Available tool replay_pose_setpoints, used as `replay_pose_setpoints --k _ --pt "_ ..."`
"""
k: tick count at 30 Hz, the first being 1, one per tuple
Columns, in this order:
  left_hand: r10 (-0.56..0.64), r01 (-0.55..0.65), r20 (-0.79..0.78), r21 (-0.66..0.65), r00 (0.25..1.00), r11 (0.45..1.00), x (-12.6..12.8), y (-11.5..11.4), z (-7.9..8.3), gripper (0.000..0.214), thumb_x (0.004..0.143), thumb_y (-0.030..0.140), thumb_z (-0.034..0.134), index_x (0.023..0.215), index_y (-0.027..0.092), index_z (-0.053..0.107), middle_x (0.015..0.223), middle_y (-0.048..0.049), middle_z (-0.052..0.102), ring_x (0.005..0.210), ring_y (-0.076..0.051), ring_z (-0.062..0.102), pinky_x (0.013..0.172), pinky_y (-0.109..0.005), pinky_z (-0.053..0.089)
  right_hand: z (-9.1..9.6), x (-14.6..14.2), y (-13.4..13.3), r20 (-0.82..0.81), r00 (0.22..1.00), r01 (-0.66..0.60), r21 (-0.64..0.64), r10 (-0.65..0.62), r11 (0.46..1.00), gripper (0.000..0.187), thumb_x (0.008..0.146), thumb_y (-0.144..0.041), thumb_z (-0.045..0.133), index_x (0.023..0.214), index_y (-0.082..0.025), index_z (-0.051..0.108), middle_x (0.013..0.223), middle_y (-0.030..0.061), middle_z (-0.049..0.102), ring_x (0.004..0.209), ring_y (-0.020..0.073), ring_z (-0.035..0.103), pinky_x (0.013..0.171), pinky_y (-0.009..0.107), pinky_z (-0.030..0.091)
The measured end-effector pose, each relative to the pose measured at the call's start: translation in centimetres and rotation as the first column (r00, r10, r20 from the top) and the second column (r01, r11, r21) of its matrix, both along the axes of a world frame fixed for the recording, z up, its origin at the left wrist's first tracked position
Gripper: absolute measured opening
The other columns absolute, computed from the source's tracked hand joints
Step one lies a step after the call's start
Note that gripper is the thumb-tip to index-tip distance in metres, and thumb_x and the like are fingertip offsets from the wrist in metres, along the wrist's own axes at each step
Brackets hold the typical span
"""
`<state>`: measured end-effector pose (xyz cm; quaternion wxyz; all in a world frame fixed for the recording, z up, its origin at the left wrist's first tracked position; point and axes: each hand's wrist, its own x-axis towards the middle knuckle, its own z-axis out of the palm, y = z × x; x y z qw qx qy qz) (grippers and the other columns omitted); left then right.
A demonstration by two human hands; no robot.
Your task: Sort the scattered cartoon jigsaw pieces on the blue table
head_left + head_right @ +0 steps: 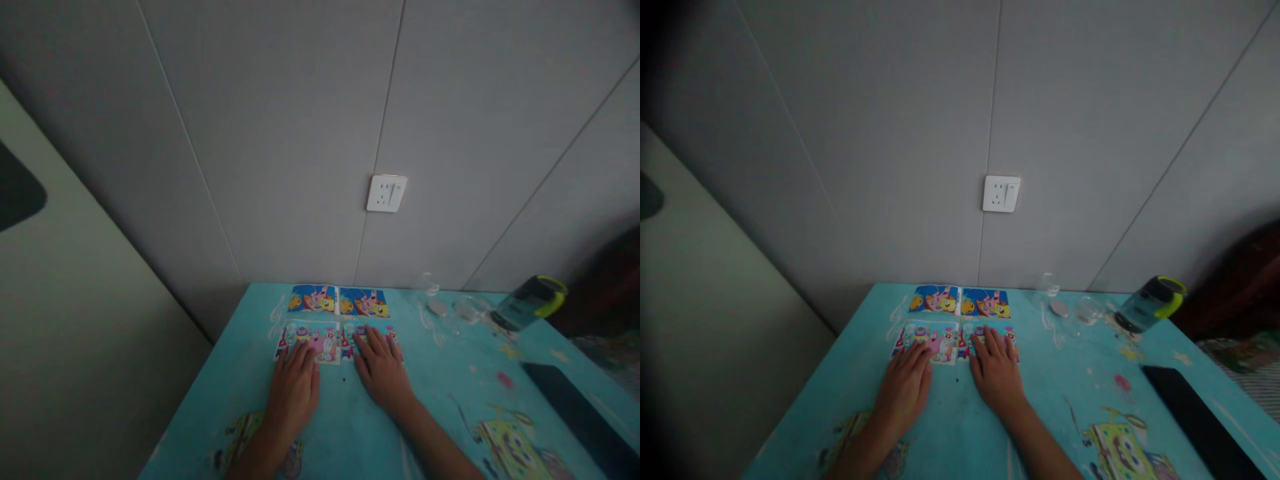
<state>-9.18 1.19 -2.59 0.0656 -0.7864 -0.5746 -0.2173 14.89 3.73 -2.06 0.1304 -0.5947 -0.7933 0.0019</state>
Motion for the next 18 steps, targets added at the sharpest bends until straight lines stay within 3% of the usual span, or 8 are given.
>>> replay_pose_setpoints --k 4,18 --pt "-0.008 0.008 -0.020 -0.018 1.000 1.000 -0.4 0.5 0.5 0.036 0.099 0.024 0.041 0.129 0.022 0.061 0.138 -0.0086 0.059 0.131 -0.027 0.051 0.112 -0.051 0.037 0.4 0.0 -0.1 -0.035 0.999 0.007 0.002 -0.007 1.000 0.048 0.100 -0.039 0.039 0.146 -0.030 0.048 0.159 0.0063 0.035 0.147 0.0283 0.030 0.120 0.056 0.013" --pt "0.004 -0.006 -0.053 -0.040 0.999 0.999 -1.0 1.0 -0.6 0.040 0.100 0.025 0.038 0.136 0.023 0.056 0.143 -0.0070 0.055 0.134 -0.025 0.050 0.117 -0.053 0.031 -0.1 0.2 0.3 -0.102 0.994 -0.023 0.025 0.025 0.999 0.046 0.100 -0.043 0.040 0.143 -0.031 0.052 0.158 0.0065 0.038 0.146 0.0299 0.032 0.119 0.057 0.013"
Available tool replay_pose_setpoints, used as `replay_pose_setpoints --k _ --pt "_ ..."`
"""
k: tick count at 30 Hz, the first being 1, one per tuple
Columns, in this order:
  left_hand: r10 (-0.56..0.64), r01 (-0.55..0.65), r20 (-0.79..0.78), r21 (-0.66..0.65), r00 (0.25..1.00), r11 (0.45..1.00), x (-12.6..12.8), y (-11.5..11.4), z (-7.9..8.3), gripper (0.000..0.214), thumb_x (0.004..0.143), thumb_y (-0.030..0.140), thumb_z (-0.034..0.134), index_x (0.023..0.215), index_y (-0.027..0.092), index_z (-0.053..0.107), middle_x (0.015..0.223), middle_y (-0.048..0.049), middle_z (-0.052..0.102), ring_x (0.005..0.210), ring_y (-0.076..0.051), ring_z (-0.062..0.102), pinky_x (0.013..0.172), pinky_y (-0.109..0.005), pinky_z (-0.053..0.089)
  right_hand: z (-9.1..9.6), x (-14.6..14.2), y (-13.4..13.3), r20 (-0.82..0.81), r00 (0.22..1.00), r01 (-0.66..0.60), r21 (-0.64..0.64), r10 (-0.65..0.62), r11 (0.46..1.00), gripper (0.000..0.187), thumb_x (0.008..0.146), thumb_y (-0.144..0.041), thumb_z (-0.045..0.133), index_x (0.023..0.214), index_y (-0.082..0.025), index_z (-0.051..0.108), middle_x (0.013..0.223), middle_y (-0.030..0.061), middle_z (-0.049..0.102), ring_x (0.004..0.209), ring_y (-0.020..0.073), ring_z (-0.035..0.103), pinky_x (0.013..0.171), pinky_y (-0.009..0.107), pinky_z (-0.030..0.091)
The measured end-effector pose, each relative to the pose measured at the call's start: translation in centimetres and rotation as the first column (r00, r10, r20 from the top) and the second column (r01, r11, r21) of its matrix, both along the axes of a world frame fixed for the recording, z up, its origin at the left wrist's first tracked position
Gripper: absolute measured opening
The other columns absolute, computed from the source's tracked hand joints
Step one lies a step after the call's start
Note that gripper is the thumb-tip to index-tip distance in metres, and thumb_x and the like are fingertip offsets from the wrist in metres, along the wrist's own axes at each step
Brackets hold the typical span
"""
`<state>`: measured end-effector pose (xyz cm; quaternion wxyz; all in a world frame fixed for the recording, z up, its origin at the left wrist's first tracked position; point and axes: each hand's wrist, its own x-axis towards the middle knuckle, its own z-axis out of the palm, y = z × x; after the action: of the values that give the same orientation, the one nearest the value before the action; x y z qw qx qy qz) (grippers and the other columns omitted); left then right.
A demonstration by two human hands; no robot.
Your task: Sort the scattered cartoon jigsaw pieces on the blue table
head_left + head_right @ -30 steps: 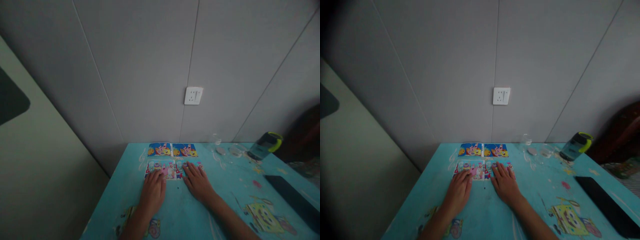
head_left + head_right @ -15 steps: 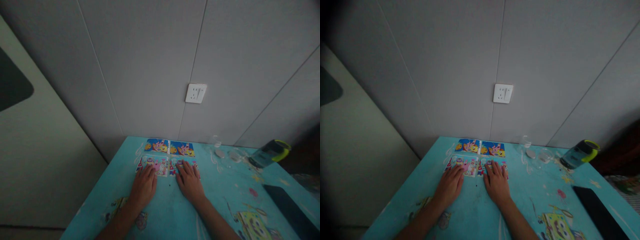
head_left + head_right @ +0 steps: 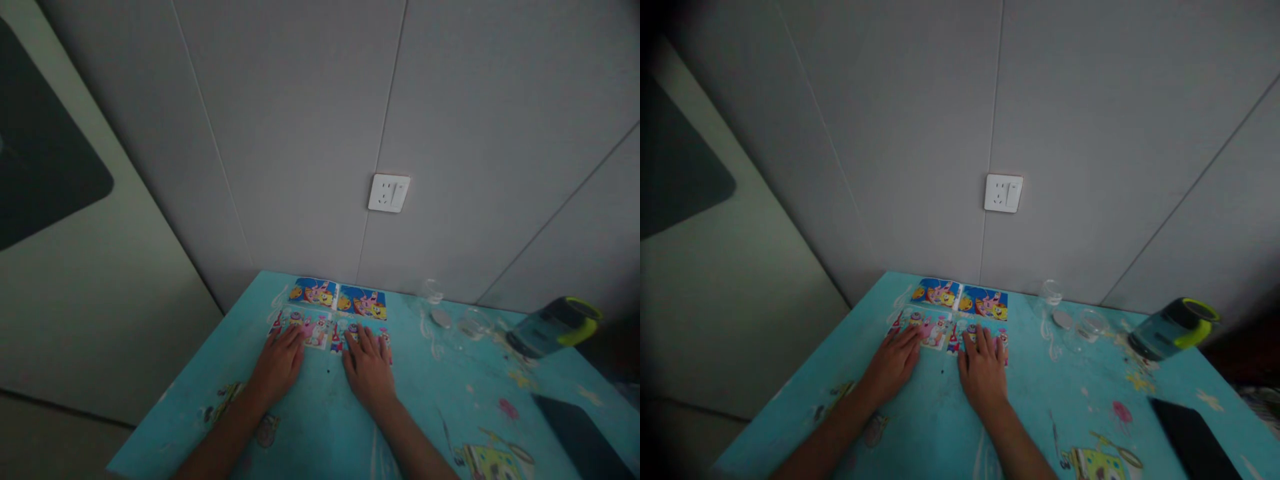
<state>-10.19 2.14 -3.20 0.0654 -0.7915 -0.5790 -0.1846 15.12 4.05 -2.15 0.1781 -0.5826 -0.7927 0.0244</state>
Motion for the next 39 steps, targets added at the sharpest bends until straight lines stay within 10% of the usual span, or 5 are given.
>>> replay_pose_setpoints --k 15,20,24,30,39 --pt "-0.090 0.090 0.051 0.006 0.995 0.996 0.4 -0.4 0.3 0.039 0.100 0.024 0.038 0.136 0.023 0.054 0.146 -0.0079 0.051 0.138 -0.024 0.045 0.118 -0.051 0.032 0.3 -0.1 -0.2 0.042 0.999 0.016 -0.021 -0.015 1.000 0.047 0.100 -0.040 0.039 0.146 -0.031 0.048 0.159 0.0054 0.035 0.147 0.0276 0.030 0.119 0.053 0.014" --pt "-0.166 0.157 0.101 0.098 0.981 0.983 0.5 -0.7 1.6 0.039 0.099 0.020 0.039 0.134 0.022 0.055 0.143 -0.0086 0.053 0.137 -0.025 0.046 0.119 -0.053 0.029 0.3 0.4 -0.4 -0.186 0.983 0.022 0.100 -0.003 0.995 0.042 0.096 -0.027 0.042 0.133 -0.025 0.060 0.158 0.0078 0.038 0.144 0.0272 0.033 0.117 0.049 0.024" --pt "-0.235 0.193 0.173 0.227 0.957 0.955 0.0 -1.0 2.5 0.028 0.098 0.018 0.040 0.107 0.021 0.066 0.111 -0.0090 0.068 0.112 -0.022 0.061 0.108 -0.047 0.042 0.1 2.1 -1.1 -0.491 0.854 -0.069 0.219 0.171 0.973 0.035 0.081 -0.008 0.037 0.087 -0.019 0.071 0.108 0.0109 0.070 0.107 0.0221 0.061 0.097 0.040 0.045" --pt "-0.245 0.173 0.177 0.344 0.953 0.923 -1.5 -1.7 3.0 0.046 0.100 0.020 0.034 0.056 0.021 0.049 0.054 -0.0004 0.047 0.052 -0.013 0.049 0.056 -0.026 0.045 0.3 3.3 -2.2 -0.528 0.804 -0.147 0.267 0.272 0.953 0.026 0.073 -0.009 0.036 0.060 -0.022 0.055 0.059 0.0016 0.055 0.058 0.0157 0.055 0.062 0.028 0.045" --pt "-0.618 0.615 -0.114 0.344 0.778 0.710 9.3 0.0 8.1 0.037 0.094 0.031 0.046 0.060 0.022 0.057 0.056 -0.0004 0.051 0.050 -0.012 0.050 0.052 -0.028 0.042 0.9 1.6 -3.4 -0.469 0.765 -0.299 0.349 0.441 0.888 0.037 0.096 -0.026 0.040 0.066 -0.019 0.060 0.064 0.0018 0.060 0.062 0.0143 0.057 0.063 0.029 0.050"
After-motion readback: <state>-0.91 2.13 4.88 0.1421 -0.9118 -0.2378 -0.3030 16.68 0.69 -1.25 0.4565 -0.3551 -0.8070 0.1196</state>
